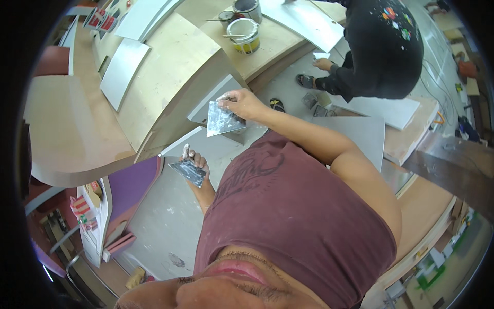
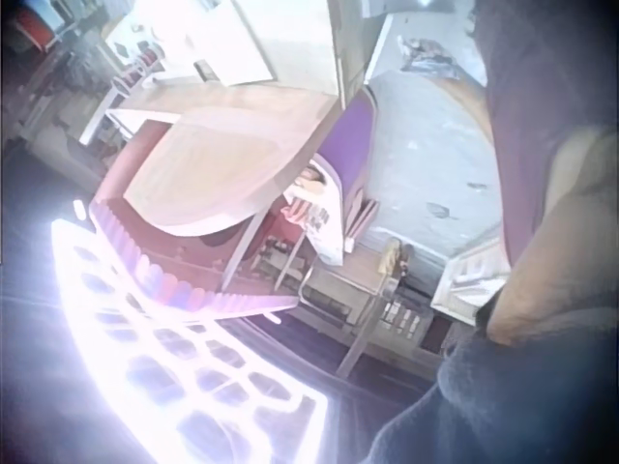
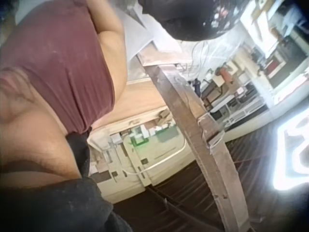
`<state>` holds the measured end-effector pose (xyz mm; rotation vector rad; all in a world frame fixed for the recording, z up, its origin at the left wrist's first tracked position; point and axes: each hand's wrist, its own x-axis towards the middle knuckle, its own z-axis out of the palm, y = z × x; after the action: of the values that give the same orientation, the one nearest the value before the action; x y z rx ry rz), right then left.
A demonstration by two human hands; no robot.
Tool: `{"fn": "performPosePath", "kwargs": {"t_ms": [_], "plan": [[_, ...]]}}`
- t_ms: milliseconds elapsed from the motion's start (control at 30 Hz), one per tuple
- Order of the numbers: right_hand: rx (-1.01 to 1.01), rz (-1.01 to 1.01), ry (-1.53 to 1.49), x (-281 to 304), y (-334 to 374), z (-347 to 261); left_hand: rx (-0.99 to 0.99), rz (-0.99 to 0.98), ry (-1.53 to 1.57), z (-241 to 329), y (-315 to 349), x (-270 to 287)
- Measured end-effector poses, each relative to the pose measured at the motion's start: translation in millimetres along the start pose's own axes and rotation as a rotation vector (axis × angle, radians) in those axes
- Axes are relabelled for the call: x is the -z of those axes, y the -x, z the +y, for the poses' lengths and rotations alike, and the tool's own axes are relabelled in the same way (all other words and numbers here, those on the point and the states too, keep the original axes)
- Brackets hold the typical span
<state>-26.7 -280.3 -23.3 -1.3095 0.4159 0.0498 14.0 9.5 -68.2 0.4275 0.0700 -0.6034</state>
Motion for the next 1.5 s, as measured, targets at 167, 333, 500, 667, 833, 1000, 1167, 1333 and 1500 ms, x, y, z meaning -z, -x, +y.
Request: {"fn": "performPosePath", "kwargs": {"t_ms": [167, 333, 500, 667, 833, 1000, 1167, 1333, 1500], "plan": [[0.113, -0.182, -0.014, -1, -37, -23, -0.223, 0.353, -0.145, -26, 6, -41], [0.179, -0.259, -0.015, 29, -81, -53, -0.153, 0.173, -0.023, -41, -38, -65], [0.193, -0.243, 0.021, 69, -119, -89, -0.048, 0.079, -0.087, -69, -107, -110], [0.190, -0.238, -0.005, 95, -153, -105, -0.025, 0.085, -0.170, -85, -152, -121], [0.325, -0.137, -0.019, 85, -176, -106, 0.013, 0.277, -0.286, -107, -177, -176], [0.325, -0.183, 0.011, 74, -174, -109, -0.080, 0.506, -0.564, -117, -202, -198], [0.351, -0.383, 0.193, 63, -234, -123, -0.269, 0.669, -0.462, -110, -199, -200], [0.778, 0.298, 0.405, 94, -437, -194, -0.413, 0.602, -0.314, -102, -173, -178], [0.180, 0.319, 0.996, 87, -519, -246, -0.509, 0.685, -0.171, -103, -141, -155]]}}
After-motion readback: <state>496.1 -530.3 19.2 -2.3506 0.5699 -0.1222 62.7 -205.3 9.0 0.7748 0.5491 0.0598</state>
